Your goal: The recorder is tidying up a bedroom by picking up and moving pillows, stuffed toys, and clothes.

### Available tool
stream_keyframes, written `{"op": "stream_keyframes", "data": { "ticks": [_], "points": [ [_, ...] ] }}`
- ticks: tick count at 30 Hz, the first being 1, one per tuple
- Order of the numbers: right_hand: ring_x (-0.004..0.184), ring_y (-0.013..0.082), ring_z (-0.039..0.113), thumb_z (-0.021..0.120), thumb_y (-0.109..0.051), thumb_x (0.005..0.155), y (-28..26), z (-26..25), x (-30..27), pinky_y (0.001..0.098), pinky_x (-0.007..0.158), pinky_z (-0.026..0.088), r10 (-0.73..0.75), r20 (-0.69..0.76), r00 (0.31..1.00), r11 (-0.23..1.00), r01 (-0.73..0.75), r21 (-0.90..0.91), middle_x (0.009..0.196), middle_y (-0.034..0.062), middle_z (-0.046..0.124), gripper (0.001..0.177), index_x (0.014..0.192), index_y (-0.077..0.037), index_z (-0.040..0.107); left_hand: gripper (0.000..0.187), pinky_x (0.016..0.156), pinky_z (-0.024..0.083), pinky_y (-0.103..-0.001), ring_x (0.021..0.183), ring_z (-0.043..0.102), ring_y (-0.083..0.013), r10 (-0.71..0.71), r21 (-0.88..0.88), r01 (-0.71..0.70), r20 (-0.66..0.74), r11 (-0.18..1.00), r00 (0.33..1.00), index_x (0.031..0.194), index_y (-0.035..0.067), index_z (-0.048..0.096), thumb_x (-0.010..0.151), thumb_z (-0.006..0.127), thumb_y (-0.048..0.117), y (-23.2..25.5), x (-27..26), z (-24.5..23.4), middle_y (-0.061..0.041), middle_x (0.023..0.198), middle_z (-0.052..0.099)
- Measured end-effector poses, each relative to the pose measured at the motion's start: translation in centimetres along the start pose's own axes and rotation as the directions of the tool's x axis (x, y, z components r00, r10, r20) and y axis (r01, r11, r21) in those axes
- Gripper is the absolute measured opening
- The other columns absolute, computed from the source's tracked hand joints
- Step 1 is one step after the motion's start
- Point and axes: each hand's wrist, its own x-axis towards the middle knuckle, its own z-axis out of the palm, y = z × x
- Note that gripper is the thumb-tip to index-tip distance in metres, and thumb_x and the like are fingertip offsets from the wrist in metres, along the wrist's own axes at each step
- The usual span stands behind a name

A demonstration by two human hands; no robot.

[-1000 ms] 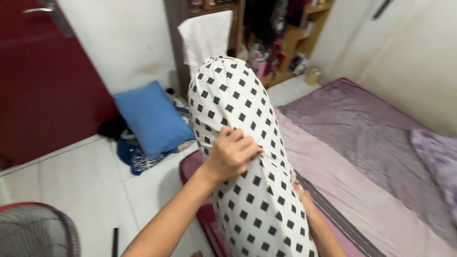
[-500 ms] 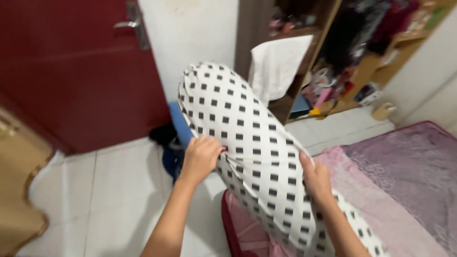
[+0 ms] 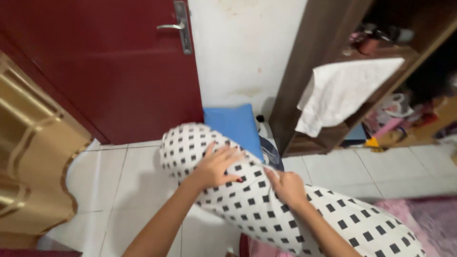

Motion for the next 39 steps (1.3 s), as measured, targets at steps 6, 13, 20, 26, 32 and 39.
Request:
{"op": "stream_keyframes", "data": {
  "ticks": [6, 13, 20, 26, 32, 39],
  "points": [
    [0.067, 0.0386, 0.069, 0.048, -0.056, 0.095, -3.5, 3.7, 5.5, 0.0486, 0.069, 0.054, -0.073, 0.27, 0.96, 0.997, 0.072, 0.011, 0.064, 0.0194, 0.07, 0.055, 0.086, -0.013, 0.08, 0.021, 0.112, 0.038, -0.048, 0.117, 0.061, -0.0315, -0.225, -0.157, 0.239, 0.102, 0.958, 0.969, 0.108, 0.01, 0.07, 0.087, 0.064, 0.01, -6.8, -2.4, 6.5, -0.009, 0.113, 0.07],
    [0.068, 0.0378, 0.067, 0.047, -0.055, 0.098, -3.6, 8.6, 15.5, 0.0476, 0.067, 0.054, -0.14, 0.433, 0.891, 0.984, 0.173, -0.036, 0.065, 0.0174, 0.068, 0.053, 0.087, -0.016, 0.081, 0.001, 0.075, 0.051, -0.043, 0.086, 0.064, -0.0328, -0.377, -0.116, 0.371, -0.041, 0.922, 0.925, 0.087, 0.004, 0.062, 0.086, 0.062, 0.004, -14.0, -0.3, 8.0, -0.011, 0.089, 0.064],
    [0.067, 0.0371, 0.067, 0.046, -0.054, 0.101, -1.2, 16.6, 27.2, 0.0494, 0.064, 0.052, -0.311, 0.515, 0.799, 0.922, 0.385, -0.039, 0.07, 0.0163, 0.069, 0.053, 0.089, -0.016, 0.08, 0.006, 0.071, 0.05, -0.045, 0.082, 0.063, -0.0336, -0.553, -0.142, 0.564, 0.114, 0.814, 0.826, 0.085, 0.004, 0.06, 0.089, 0.06, 0.008, -24.7, 2.0, 13.2, -0.011, 0.085, 0.062],
    [0.087, 0.0356, 0.066, 0.055, -0.043, 0.097, 1.5, 23.2, 39.0, 0.0498, 0.077, 0.051, -0.472, 0.376, 0.797, 0.803, 0.565, -0.19, 0.082, 0.0139, 0.07, 0.035, 0.091, -0.013, 0.073, 0.011, 0.082, 0.052, -0.049, 0.083, 0.068, -0.0348, -0.395, 0.255, 0.325, 0.304, 0.911, 0.867, 0.088, 0.005, 0.068, 0.078, 0.063, 0.004, -37.2, 4.8, 21.9, -0.014, 0.09, 0.07],
    [0.107, 0.0326, 0.061, 0.054, -0.023, 0.095, -0.3, 26.7, 38.4, 0.0501, 0.09, 0.046, -0.135, 0.189, 0.973, 0.978, 0.161, -0.132, 0.106, 0.0098, 0.068, 0.017, 0.098, -0.011, 0.065, 0.009, 0.076, 0.056, -0.047, 0.085, 0.071, -0.0326, -0.462, 0.259, 0.384, 0.448, 0.886, 0.765, 0.088, 0.005, 0.069, 0.083, 0.062, 0.005, -37.4, 5.6, 28.0, -0.015, 0.093, 0.071],
    [0.11, 0.0383, 0.061, 0.053, -0.022, 0.098, 8.3, 24.6, 31.2, 0.0499, 0.092, 0.05, 0.19, 0.391, 0.901, 0.982, -0.174, -0.077, 0.116, 0.017, 0.065, 0.019, 0.107, -0.012, 0.065, 0.011, 0.079, 0.055, -0.048, 0.088, 0.07, -0.0336, -0.406, 0.15, 0.395, 0.572, 0.906, 0.713, 0.089, 0.006, 0.068, 0.086, 0.061, 0.014, -32.8, 1.9, 27.5, -0.014, 0.092, 0.072]
  ]
}}
